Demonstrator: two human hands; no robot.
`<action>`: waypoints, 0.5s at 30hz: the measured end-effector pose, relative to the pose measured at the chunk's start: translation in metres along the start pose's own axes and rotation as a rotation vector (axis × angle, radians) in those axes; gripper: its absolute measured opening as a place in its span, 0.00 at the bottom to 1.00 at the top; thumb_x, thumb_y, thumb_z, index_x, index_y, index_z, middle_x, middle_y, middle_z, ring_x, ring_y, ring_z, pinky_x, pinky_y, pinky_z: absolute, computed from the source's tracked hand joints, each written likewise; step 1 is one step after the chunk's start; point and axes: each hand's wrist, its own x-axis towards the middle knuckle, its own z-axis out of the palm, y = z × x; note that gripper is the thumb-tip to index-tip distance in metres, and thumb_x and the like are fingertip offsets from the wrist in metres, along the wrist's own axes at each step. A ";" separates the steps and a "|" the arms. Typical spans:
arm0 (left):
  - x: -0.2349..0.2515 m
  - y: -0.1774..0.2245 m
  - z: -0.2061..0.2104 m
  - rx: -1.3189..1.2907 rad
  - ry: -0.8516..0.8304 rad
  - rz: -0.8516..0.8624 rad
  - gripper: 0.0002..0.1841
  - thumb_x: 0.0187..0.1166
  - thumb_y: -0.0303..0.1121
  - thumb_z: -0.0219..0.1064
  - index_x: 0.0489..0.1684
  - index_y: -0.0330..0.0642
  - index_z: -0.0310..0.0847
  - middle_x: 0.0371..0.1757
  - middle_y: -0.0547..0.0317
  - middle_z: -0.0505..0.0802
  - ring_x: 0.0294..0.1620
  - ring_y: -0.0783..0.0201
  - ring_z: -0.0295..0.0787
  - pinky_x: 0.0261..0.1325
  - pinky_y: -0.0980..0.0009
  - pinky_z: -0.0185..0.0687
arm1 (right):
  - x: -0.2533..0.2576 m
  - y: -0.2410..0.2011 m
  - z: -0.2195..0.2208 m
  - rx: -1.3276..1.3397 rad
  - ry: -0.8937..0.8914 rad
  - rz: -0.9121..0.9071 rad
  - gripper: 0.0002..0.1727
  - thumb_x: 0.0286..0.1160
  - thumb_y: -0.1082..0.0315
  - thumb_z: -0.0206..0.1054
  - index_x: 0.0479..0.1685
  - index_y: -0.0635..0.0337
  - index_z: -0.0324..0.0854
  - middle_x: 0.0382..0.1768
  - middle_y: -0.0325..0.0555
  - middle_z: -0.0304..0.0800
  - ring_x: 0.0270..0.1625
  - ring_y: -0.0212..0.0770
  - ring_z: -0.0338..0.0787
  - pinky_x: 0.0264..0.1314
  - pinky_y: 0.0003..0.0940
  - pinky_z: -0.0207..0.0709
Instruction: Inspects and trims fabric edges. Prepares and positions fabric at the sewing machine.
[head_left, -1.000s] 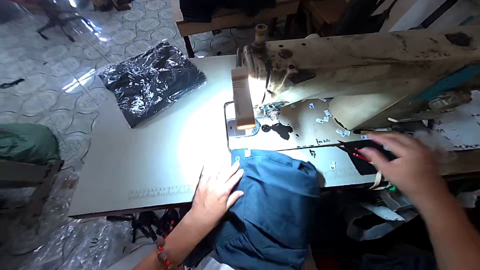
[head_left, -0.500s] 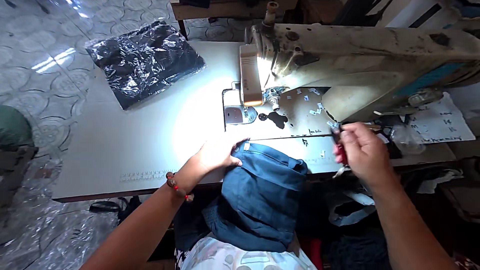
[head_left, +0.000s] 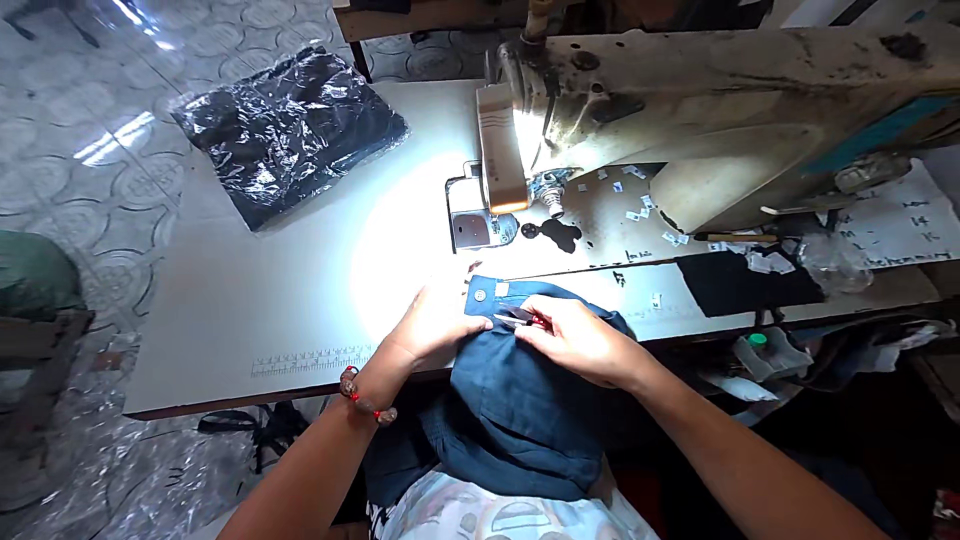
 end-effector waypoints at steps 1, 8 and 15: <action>0.003 0.003 -0.003 0.030 -0.030 -0.017 0.47 0.54 0.38 0.90 0.82 0.45 0.71 0.71 0.47 0.82 0.64 0.51 0.83 0.63 0.48 0.82 | -0.002 0.003 -0.001 0.032 0.016 -0.013 0.10 0.79 0.59 0.69 0.39 0.56 0.81 0.20 0.36 0.74 0.22 0.28 0.73 0.26 0.27 0.67; 0.021 0.029 -0.016 0.214 -0.225 0.062 0.41 0.56 0.34 0.88 0.78 0.58 0.79 0.67 0.42 0.79 0.66 0.44 0.78 0.61 0.45 0.76 | -0.004 0.005 0.000 0.203 0.123 -0.028 0.11 0.82 0.63 0.66 0.56 0.57 0.77 0.24 0.37 0.76 0.25 0.28 0.76 0.30 0.26 0.72; 0.002 0.002 -0.002 -0.023 -0.035 0.214 0.46 0.57 0.29 0.86 0.85 0.57 0.72 0.75 0.46 0.78 0.69 0.51 0.79 0.64 0.52 0.82 | -0.003 0.016 0.011 0.104 0.265 -0.079 0.12 0.69 0.62 0.76 0.49 0.54 0.87 0.26 0.34 0.84 0.26 0.26 0.80 0.31 0.25 0.76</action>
